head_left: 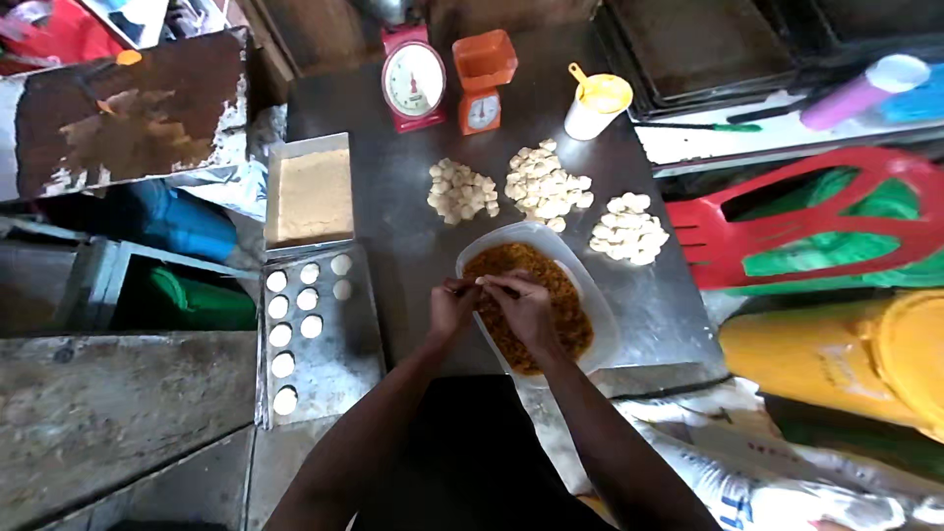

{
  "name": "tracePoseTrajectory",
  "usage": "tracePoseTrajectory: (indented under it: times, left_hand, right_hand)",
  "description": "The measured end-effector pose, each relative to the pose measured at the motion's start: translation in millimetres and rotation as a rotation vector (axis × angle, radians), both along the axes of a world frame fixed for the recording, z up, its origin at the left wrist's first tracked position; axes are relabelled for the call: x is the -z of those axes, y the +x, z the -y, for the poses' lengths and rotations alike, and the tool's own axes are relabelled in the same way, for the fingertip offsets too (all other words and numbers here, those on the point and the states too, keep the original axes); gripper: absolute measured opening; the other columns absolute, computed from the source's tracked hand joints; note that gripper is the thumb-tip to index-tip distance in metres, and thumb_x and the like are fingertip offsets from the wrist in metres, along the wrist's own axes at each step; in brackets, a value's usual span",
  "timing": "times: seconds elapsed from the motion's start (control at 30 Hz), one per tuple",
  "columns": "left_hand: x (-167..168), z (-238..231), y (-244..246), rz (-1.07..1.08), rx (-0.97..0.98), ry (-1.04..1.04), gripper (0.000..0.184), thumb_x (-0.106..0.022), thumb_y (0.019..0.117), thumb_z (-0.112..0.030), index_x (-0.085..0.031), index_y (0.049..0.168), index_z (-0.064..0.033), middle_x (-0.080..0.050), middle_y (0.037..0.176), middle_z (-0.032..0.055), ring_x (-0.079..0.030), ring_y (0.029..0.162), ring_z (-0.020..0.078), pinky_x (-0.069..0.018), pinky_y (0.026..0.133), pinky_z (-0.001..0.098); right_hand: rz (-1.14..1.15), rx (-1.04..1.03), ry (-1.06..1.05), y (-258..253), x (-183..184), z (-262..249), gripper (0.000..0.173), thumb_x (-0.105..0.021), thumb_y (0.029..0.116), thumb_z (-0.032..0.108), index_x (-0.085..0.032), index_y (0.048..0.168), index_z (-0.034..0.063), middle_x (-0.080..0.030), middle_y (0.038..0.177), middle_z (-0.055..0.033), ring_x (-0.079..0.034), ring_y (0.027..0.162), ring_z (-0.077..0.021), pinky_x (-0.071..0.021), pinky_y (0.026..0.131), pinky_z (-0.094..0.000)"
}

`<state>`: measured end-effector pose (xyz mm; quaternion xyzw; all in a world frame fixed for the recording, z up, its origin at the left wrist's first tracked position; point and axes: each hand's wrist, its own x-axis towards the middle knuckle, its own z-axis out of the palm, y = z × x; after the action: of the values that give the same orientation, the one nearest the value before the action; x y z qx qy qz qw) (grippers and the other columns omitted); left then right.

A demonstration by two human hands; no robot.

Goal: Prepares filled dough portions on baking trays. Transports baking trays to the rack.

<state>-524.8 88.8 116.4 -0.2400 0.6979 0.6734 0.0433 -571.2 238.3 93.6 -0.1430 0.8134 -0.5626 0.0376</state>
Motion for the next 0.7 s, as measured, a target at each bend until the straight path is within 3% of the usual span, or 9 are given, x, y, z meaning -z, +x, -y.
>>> tracePoseTrajectory:
  times: [0.07, 0.13, 0.2, 0.23, 0.33, 0.43, 0.57, 0.63, 0.7]
  left_hand:
    - [-4.3, 14.2, 19.6, 0.041, 0.070, -0.080, 0.031, -0.066, 0.0982, -0.010, -0.067, 0.128, 0.0002, -0.065, 0.124, 0.0191, -0.071, 0.104, 0.0219, -0.0605, 0.094, 0.0364]
    - [-5.3, 30.3, 42.3, 0.047, 0.105, -0.237, 0.036, -0.067, 0.0971, -0.013, -0.066, 0.132, -0.0039, -0.065, 0.129, 0.0185, -0.068, 0.111, 0.0233, -0.0569, 0.099, 0.0377]
    - [3.8, 50.9, 64.1, -0.024, 0.067, -0.218, 0.033, -0.067, 0.0972, -0.012, -0.068, 0.129, -0.0038, -0.070, 0.120, 0.0152, -0.072, 0.102, 0.0210, -0.0605, 0.093, 0.0374]
    - [9.6, 60.7, 74.1, -0.059, 0.052, -0.148, 0.030, -0.067, 0.0981, -0.011, -0.069, 0.126, -0.0023, -0.072, 0.113, 0.0131, -0.073, 0.094, 0.0191, -0.0633, 0.087, 0.0358]
    - [26.1, 78.4, 94.2, -0.026, 0.057, -0.049, 0.023, -0.069, 0.0988, -0.016, -0.072, 0.117, -0.0018, -0.074, 0.104, 0.0094, -0.074, 0.082, 0.0165, -0.0650, 0.077, 0.0332]
    - [50.7, 87.2, 100.7, 0.085, 0.125, -0.227, 0.021, -0.068, 0.0987, -0.020, -0.074, 0.111, -0.0034, -0.072, 0.102, 0.0099, -0.072, 0.083, 0.0159, -0.0631, 0.080, 0.0333]
    - [96.9, 89.1, 102.4, 0.201, 0.276, -0.472, 0.021, -0.065, 0.0995, -0.018, -0.074, 0.115, -0.0069, -0.069, 0.116, 0.0137, -0.068, 0.104, 0.0253, -0.0565, 0.096, 0.0456]
    - [135.8, 81.6, 110.8, 0.241, 0.347, -0.498, 0.023, -0.065, 0.0983, -0.015, -0.074, 0.120, -0.0107, -0.068, 0.123, 0.0137, -0.066, 0.112, 0.0288, -0.0545, 0.100, 0.0497]
    - [165.2, 73.6, 126.4, 0.269, 0.397, -0.499, 0.030, -0.064, 0.0990, -0.018, -0.070, 0.127, -0.0125, -0.065, 0.131, 0.0130, -0.066, 0.113, 0.0294, -0.0551, 0.100, 0.0506]
  right_hand:
    - [-0.051, -0.042, 0.000, 8.1, 7.6, 17.9, 0.012, -0.074, 0.0928, 0.015, -0.081, 0.101, 0.0099, -0.072, 0.099, -0.0058, -0.069, 0.088, -0.0109, -0.0616, 0.077, -0.0267]
    - [0.077, -0.193, 0.054, 16.0, 3.1, 28.5, 0.020, -0.069, 0.0956, 0.013, -0.078, 0.112, 0.0076, -0.072, 0.108, -0.0108, -0.071, 0.090, -0.0133, -0.0629, 0.079, -0.0289]
    - [0.217, -0.376, 0.097, 22.3, -2.6, 36.2, 0.035, -0.072, 0.0936, 0.015, -0.071, 0.128, 0.0085, -0.066, 0.123, -0.0144, -0.068, 0.105, -0.0172, -0.0599, 0.090, -0.0310]
    - [0.230, -0.430, 0.123, 27.5, -1.0, 40.3, 0.037, -0.074, 0.0937, 0.019, -0.070, 0.129, 0.0093, -0.065, 0.125, -0.0138, -0.067, 0.108, -0.0172, -0.0599, 0.092, -0.0306]
    - [0.207, -0.428, 0.180, 46.0, 15.7, 55.6, 0.021, -0.069, 0.0990, 0.024, -0.077, 0.111, 0.0084, -0.070, 0.107, -0.0083, -0.069, 0.093, -0.0130, -0.0598, 0.084, -0.0292]
    - [0.360, -0.438, 0.272, 55.7, 40.6, 71.0, 0.023, -0.066, 0.1007, 0.024, -0.074, 0.110, 0.0045, -0.072, 0.103, -0.0097, -0.070, 0.086, -0.0149, -0.0606, 0.080, -0.0338]
    - [0.605, -0.538, 0.397, 61.9, 66.5, 88.8, 0.043, -0.071, 0.0942, 0.012, -0.062, 0.135, 0.0050, -0.065, 0.130, -0.0163, -0.068, 0.112, -0.0240, -0.0574, 0.098, -0.0413]
    - [0.543, -0.456, 0.480, 81.9, 111.4, 94.4, 0.034, -0.071, 0.0900, 0.007, -0.069, 0.124, 0.0033, -0.069, 0.123, -0.0176, -0.067, 0.113, -0.0285, -0.0552, 0.100, -0.0469]
    - [0.469, -0.389, 0.448, 102.2, 153.1, 89.5, 0.025, -0.068, 0.0915, 0.002, -0.073, 0.116, 0.0012, -0.069, 0.119, -0.0193, -0.067, 0.112, -0.0301, -0.0548, 0.100, -0.0477]
